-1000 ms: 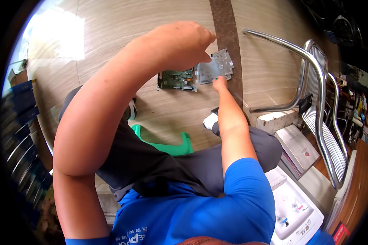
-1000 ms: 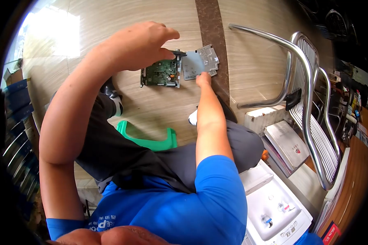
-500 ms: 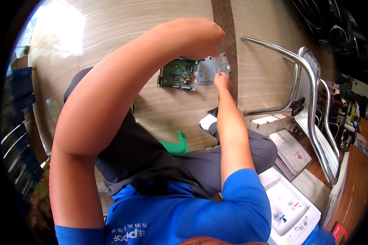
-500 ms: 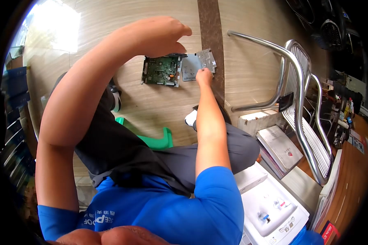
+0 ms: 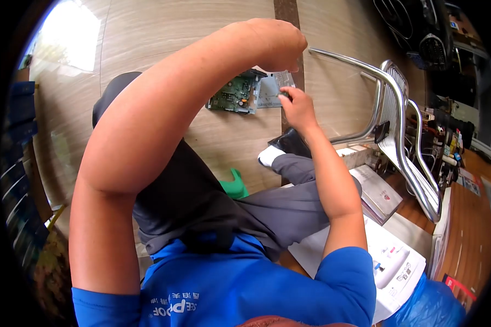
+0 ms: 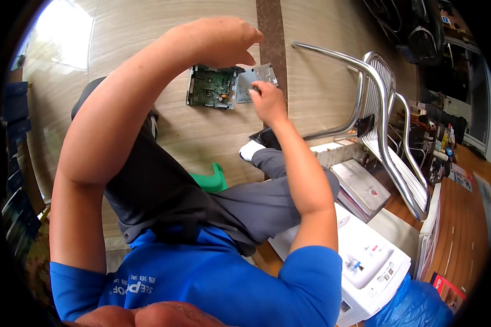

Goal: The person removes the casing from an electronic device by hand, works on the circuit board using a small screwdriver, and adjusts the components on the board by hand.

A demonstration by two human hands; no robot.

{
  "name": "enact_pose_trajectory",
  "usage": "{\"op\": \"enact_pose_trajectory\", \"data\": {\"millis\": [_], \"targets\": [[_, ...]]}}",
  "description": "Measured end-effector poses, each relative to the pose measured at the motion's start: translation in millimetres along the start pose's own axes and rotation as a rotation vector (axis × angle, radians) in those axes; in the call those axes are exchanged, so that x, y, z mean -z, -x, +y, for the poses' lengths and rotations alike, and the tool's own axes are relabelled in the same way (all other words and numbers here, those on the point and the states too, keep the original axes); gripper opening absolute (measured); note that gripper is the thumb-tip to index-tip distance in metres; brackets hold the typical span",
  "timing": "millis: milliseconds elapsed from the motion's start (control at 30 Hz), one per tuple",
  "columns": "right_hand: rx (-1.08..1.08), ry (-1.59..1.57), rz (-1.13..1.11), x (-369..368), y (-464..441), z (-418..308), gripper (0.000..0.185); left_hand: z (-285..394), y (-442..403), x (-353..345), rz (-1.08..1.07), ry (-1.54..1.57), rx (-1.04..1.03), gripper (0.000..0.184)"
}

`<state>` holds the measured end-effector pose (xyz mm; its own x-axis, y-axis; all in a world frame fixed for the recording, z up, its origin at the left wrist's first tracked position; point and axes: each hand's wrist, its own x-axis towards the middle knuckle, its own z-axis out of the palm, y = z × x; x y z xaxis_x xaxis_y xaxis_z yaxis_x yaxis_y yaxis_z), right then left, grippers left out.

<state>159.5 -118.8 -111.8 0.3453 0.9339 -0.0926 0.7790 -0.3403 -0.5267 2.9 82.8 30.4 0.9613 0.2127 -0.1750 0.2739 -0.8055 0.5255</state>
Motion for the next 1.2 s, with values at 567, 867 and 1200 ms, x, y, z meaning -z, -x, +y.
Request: {"op": "enact_pose_trajectory", "data": {"millis": [567, 867, 1200], "targets": [[-0.022, 0.23, -0.192, -104, 6, 53, 0.022, -32, 3, 13, 0.033, 0.024, 0.037, 0.037], [-0.007, 0.382, -0.282, -125, -3, 75, 0.014, -27, 2, 14, 0.009, 0.052, 0.028, 0.038], [0.001, 0.404, -0.319, -134, -4, 79, 0.015, -37, 5, 11, 0.048, 0.007, 0.004, 0.041]]}}
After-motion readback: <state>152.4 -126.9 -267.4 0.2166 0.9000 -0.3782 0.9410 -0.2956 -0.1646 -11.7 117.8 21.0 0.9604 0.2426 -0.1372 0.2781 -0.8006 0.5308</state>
